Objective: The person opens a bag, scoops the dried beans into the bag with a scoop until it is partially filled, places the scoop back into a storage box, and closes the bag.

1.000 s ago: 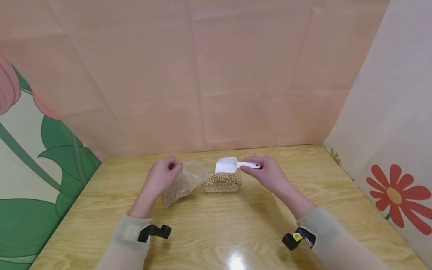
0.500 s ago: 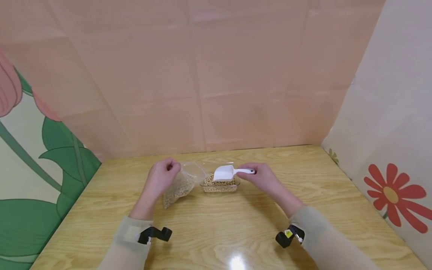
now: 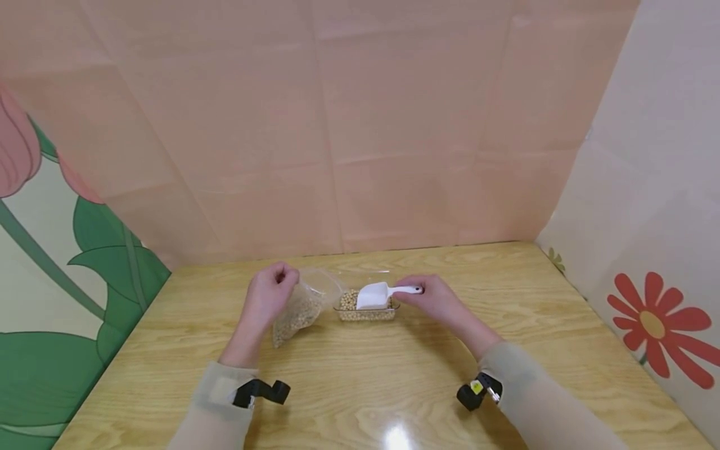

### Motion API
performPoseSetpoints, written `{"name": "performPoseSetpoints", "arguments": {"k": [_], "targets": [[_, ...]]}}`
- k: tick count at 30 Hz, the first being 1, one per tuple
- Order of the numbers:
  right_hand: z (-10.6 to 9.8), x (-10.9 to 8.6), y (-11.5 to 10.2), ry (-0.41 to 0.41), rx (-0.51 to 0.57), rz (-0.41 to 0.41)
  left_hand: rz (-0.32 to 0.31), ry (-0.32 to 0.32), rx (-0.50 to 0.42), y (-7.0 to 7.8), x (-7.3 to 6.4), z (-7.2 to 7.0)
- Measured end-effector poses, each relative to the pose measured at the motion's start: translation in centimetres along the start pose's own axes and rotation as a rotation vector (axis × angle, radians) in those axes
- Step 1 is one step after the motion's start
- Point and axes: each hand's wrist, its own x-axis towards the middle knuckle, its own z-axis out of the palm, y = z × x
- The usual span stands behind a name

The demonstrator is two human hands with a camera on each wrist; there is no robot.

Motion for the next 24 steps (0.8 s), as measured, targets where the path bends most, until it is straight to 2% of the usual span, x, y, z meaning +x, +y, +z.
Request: {"name": "performPoseSetpoints", "arguments": {"k": [4, 9, 19, 24], "targets": [[0.05, -0.08, 0.1, -0.009, -0.014, 0.001, -0.017, 0.008, -0.041, 0.11, -0.06, -0.09], [0.03, -0.09, 0.06, -0.014, -0.024, -0.052, -0.01, 0.017, -0.052, 0.12, -0.02, -0.11], [-0.28, -0.18, 0.38, 0.006, -0.039, -0.122, -0.015, 0.081, -0.056, 0.28, 0.05, -0.16], [-0.89, -0.35, 0.02, 0.023, -0.056, -0.101, -0.017, 0.091, -0.078, 0.51, 0.0, -0.25]]}}
